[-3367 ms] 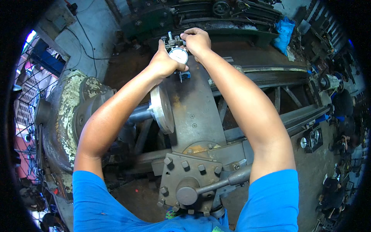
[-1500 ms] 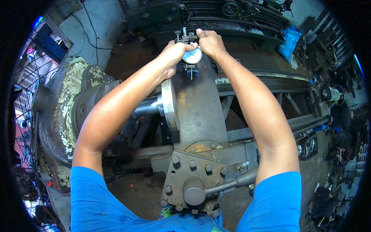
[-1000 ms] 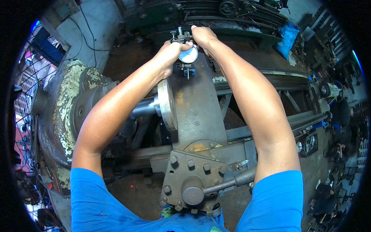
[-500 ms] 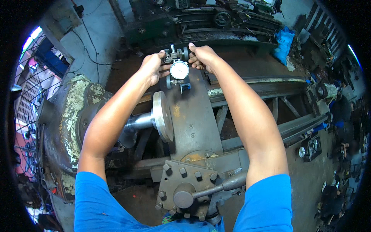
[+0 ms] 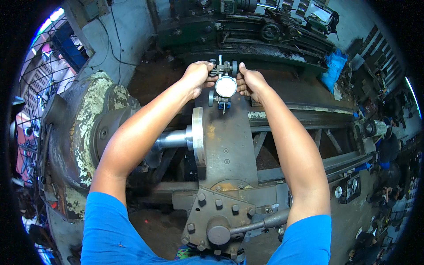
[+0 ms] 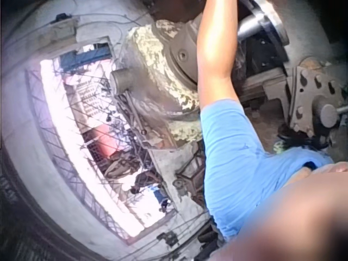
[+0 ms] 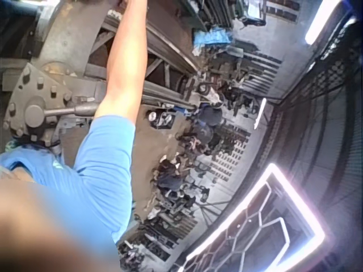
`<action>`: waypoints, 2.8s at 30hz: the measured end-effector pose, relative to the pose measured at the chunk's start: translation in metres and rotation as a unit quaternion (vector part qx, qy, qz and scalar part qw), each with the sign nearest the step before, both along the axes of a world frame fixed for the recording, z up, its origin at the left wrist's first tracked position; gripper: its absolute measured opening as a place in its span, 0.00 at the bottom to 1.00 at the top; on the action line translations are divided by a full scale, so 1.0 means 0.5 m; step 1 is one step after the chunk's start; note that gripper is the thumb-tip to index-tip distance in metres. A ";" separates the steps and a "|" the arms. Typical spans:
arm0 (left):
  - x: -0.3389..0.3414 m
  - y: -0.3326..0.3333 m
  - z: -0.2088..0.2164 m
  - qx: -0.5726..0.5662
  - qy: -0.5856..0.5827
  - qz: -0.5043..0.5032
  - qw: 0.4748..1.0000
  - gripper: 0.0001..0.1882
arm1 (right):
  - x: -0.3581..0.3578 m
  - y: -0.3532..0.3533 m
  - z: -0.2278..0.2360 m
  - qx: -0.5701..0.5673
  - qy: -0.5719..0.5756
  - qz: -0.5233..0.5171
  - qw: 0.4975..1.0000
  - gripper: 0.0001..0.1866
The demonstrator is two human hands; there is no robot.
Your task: The person operates a metal lathe, using a wrench to tighten the chuck and then a dial indicator to measure the rotating workpiece. The person adjusts the indicator and repositions it multiple times while the lathe runs.
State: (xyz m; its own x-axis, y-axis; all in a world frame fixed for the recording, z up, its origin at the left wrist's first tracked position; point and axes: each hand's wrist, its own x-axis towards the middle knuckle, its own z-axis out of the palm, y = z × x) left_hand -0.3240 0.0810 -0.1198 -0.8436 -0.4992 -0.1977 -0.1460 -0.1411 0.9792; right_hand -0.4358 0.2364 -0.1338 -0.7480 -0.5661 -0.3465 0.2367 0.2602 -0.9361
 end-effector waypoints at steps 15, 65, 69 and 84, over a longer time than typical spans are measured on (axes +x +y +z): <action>-0.003 0.008 -0.012 0.067 0.029 -0.054 0.996 0.15 | 0.001 0.008 -0.076 0.170 0.071 0.088 0.979 0.12; -0.043 -0.034 -0.037 -0.087 0.053 0.055 0.993 0.15 | 0.063 0.019 0.003 -0.110 -0.097 0.249 0.957 0.26; -0.031 -0.031 -0.022 -0.031 0.051 0.021 0.998 0.15 | 0.065 0.019 0.001 -0.116 -0.093 0.251 0.956 0.25; -0.015 -0.032 -0.001 -0.042 0.002 -0.038 0.998 0.15 | 0.056 0.012 -0.013 -0.129 -0.102 0.250 0.954 0.23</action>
State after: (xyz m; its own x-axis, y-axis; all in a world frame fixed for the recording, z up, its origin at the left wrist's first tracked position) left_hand -0.3317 0.0650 -0.1204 -0.8807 -0.4480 -0.1538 -0.1489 -0.0465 0.9878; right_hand -0.4076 0.2423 -0.1406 -0.2937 -0.9208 -0.2566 0.3280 0.1551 -0.9318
